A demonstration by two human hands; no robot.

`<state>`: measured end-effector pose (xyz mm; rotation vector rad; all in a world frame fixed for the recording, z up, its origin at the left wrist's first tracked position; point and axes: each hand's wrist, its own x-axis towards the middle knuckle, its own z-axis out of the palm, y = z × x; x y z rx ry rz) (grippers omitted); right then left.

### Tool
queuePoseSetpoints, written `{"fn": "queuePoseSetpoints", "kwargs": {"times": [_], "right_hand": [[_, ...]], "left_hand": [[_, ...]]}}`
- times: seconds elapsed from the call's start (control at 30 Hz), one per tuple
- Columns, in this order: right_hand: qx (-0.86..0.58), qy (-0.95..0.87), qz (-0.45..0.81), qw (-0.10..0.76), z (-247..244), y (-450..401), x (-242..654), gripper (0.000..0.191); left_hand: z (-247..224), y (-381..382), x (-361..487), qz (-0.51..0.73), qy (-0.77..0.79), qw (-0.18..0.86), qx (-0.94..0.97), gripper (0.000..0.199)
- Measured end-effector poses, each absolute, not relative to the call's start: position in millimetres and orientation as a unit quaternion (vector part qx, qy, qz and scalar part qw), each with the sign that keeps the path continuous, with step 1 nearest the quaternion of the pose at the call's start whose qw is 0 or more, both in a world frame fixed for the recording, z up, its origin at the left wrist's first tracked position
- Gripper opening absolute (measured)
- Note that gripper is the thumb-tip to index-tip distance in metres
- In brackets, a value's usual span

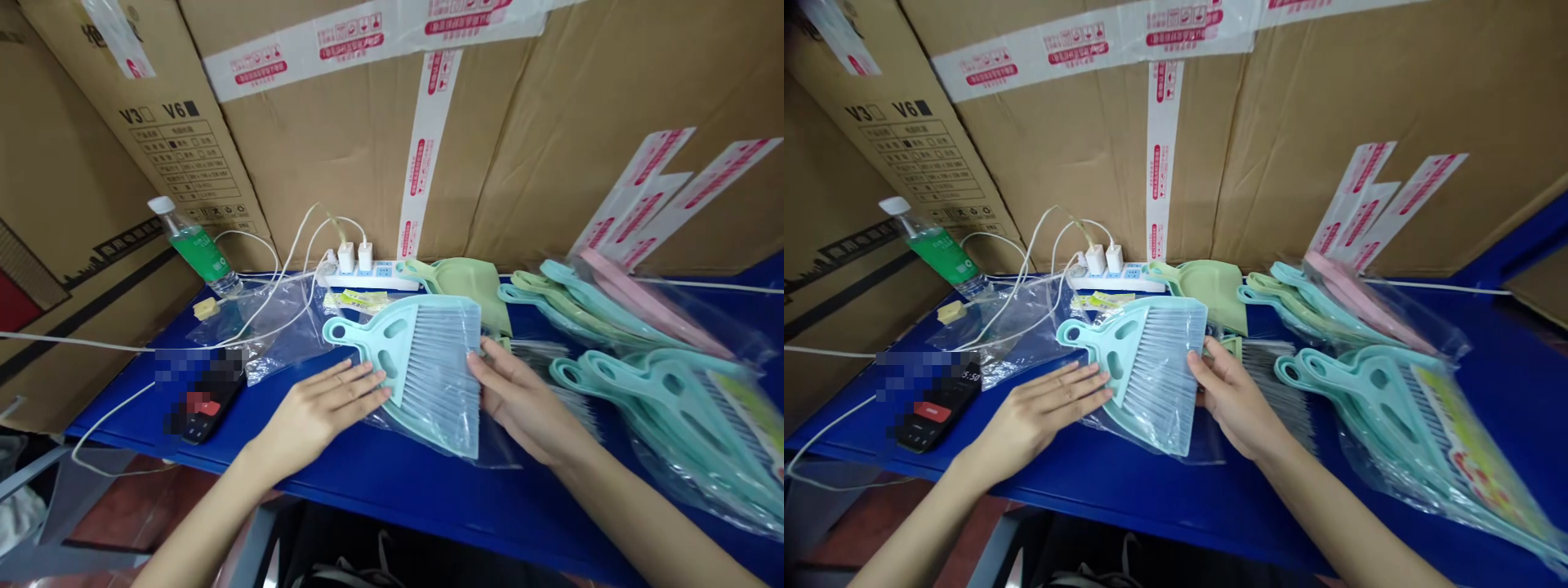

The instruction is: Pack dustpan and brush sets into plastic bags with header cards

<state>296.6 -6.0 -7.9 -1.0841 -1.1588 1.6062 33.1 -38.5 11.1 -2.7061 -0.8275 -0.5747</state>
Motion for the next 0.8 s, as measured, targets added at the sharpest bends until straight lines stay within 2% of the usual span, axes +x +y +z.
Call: {"fn": "queuePoseSetpoints", "kwargs": {"times": [0.13,0.23,0.37,0.47,0.57,0.67,0.73,0.8], "right_hand": [[-0.449,-0.492,0.597,0.447,-7,-5,303,0.063],[-0.459,-0.495,0.567,0.472,-3,-2,309,0.061],[-0.464,-0.49,0.558,0.483,-1,-1,311,0.065],[-0.456,-0.5,0.558,0.48,-2,-2,309,0.063],[-0.451,-0.504,0.563,0.476,-3,-3,308,0.062],[-0.448,-0.509,0.564,0.472,-4,-3,308,0.061],[-0.45,-0.511,0.561,0.47,-4,-2,308,0.061],[-0.453,-0.507,0.562,0.471,-4,-2,308,0.063]], "left_hand": [[18,-30,7,-0.193,-0.362,0.082,-0.908,0.049],[22,-20,-13,-0.17,-0.453,0.093,-0.87,0.059],[24,-9,-36,-0.05,-0.575,0.106,-0.81,0.067],[21,-9,-43,0.011,-0.631,0.118,-0.766,0.064],[15,-13,-38,0.028,-0.626,0.128,-0.769,0.05],[6,-14,-27,0.025,-0.583,0.134,-0.801,0.061],[1,-11,-20,0.016,-0.571,0.146,-0.808,0.053],[-1,-7,-17,0.016,-0.574,0.159,-0.803,0.055]]}}
